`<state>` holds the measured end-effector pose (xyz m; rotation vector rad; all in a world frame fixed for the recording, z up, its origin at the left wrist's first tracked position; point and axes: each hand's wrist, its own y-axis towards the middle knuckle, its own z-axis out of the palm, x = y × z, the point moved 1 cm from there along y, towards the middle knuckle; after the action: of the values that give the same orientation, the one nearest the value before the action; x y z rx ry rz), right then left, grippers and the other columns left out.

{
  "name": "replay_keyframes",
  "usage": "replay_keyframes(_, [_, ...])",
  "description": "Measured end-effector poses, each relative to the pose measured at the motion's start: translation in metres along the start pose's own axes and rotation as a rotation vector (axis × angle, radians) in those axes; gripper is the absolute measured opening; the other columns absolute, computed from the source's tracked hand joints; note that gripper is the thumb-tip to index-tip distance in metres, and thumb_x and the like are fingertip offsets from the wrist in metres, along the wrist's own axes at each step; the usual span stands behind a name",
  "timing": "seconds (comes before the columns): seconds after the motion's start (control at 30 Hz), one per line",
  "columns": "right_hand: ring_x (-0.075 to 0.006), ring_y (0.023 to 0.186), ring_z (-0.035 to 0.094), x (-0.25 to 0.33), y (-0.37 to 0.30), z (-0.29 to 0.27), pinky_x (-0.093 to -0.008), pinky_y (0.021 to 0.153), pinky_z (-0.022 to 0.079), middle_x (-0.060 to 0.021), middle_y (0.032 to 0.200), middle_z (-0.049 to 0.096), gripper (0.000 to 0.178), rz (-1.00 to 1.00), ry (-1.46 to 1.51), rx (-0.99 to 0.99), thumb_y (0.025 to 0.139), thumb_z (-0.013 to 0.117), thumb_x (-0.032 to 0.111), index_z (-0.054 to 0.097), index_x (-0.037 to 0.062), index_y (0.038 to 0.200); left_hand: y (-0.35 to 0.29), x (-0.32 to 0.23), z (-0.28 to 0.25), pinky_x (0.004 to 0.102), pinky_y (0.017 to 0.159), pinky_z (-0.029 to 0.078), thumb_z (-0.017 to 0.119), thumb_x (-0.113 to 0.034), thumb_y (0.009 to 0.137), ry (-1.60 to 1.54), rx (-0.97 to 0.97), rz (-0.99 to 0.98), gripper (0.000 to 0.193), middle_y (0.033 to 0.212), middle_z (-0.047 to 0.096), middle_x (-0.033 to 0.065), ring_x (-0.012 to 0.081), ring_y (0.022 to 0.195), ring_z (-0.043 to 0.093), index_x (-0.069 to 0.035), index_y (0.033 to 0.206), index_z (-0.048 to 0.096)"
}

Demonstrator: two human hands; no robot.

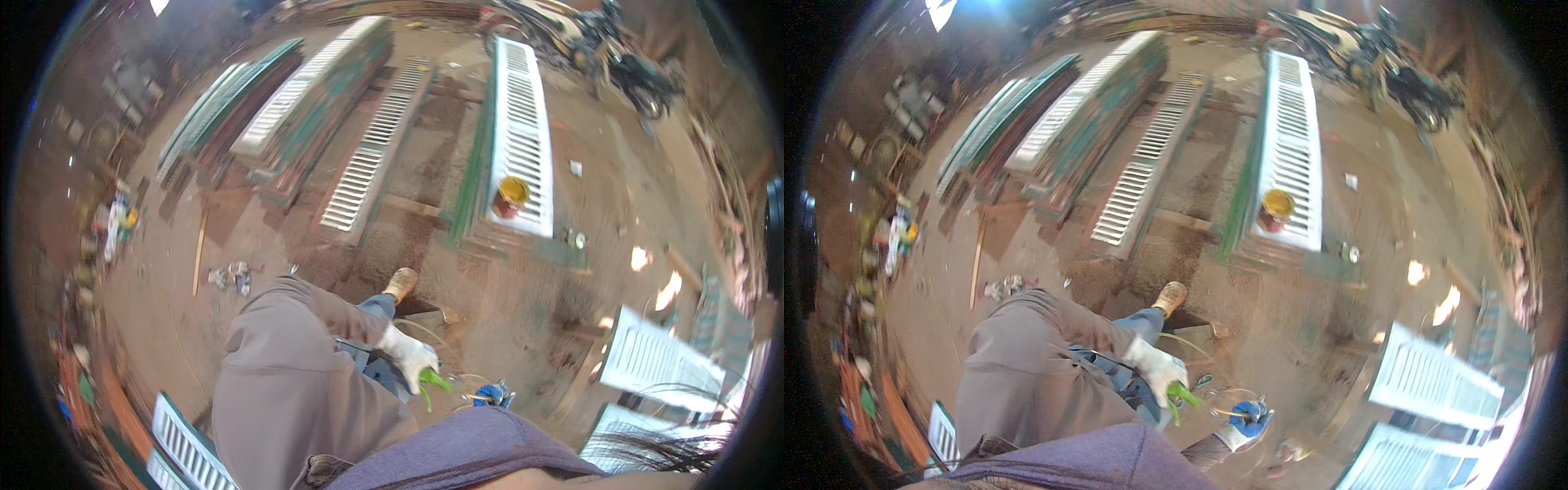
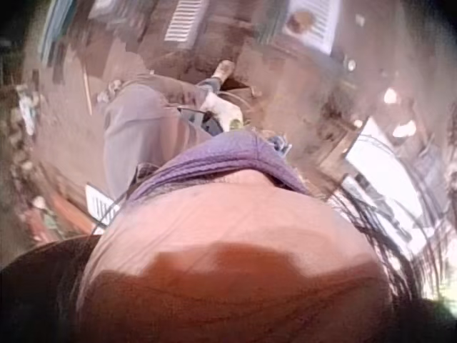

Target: The person paints a wooden slatted structure with yellow paint using a brush. They dip the brush into a paint can, apply paint to the slats and frame, and move along the structure to cover different sections.

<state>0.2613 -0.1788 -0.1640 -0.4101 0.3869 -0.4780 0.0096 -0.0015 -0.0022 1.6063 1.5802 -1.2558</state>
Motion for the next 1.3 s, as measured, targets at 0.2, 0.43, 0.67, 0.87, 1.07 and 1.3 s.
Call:
replay_keyframes(0.2, [-0.0067,0.042,0.035,-0.033,-0.106,-0.047,-0.0242,0.038,0.03,0.0049,0.053,0.04,0.03,-0.061,-0.182,-0.193,0.092,0.062,0.024,0.044,0.0157,0.07,-0.295,-0.075,-0.027,0.0387,0.069,0.051,0.078,-0.033,0.069,-0.006,-0.224,-0.346,0.047,0.088,0.07,0.0169,0.0284,0.082,0.067,-0.001,0.101,0.067])
replay_keyframes(0.43, [-0.0088,0.053,0.036,-0.189,-0.12,0.084,-0.024,0.048,0.03,0.002,0.065,0.041,0.014,-0.342,-1.22,-0.261,0.095,0.058,0.021,0.052,0.0099,0.089,-0.451,-0.048,0.03,0.0342,0.063,0.048,0.081,-0.027,0.067,-0.266,-0.754,-0.371,0.043,0.079,0.067,0.012,0.0181,0.071,0.062,0.0,0.096,0.066])
replay_keyframes(0.67, [-0.024,0.12,0.043,-0.514,-0.145,0.24,-0.0322,0.099,0.034,-0.0119,0.135,0.041,0.04,-0.488,-2.43,0.542,0.097,0.048,0.011,0.039,0.0001,0.135,-0.628,0.002,0.011,0.0226,0.062,0.044,0.071,-0.024,0.089,-0.534,-1.375,-0.377,0.03,0.081,0.056,-0.0032,0.0042,0.073,0.05,-0.006,0.107,0.055])
replay_keyframes(0.87, [-0.0241,0.104,0.067,-0.803,-0.151,0.164,-0.0328,0.088,0.052,-0.0177,0.119,0.064,0.043,0.088,-2.5,1.38,0.088,0.057,0.0,0.052,0.0005,0.131,-0.734,-0.017,0.014,0.0218,0.063,0.043,0.064,-0.015,0.094,-0.716,-1.481,-0.074,0.036,0.098,0.062,-0.002,0.0037,0.073,0.049,-0.004,0.126,0.052])
replay_keyframes(1.07, [-0.026,0.097,0.069,-0.916,-0.16,0.118,-0.0317,0.083,0.053,-0.0161,0.108,0.069,0.044,0.5,-2.194,1.748,0.085,0.065,0.004,0.056,0.0031,0.129,-0.795,-0.053,0.013,0.0243,0.078,0.049,0.065,-0.017,0.093,-0.709,-1.418,-0.317,0.039,0.101,0.068,0.0031,0.0059,0.09,0.058,0.0,0.126,0.055])
replay_keyframes(1.3, [-0.025,0.081,0.071,-1.004,-0.157,0.07,-0.0318,0.071,0.054,-0.0105,0.093,0.072,0.042,0.839,-2.043,1.839,0.081,0.073,0.014,0.063,0.0091,0.122,-0.867,-0.054,0.03,0.0234,0.076,0.047,0.066,-0.014,0.091,-0.724,-1.465,-0.471,0.035,0.096,0.069,0.0033,0.0065,0.085,0.059,0.001,0.122,0.059])
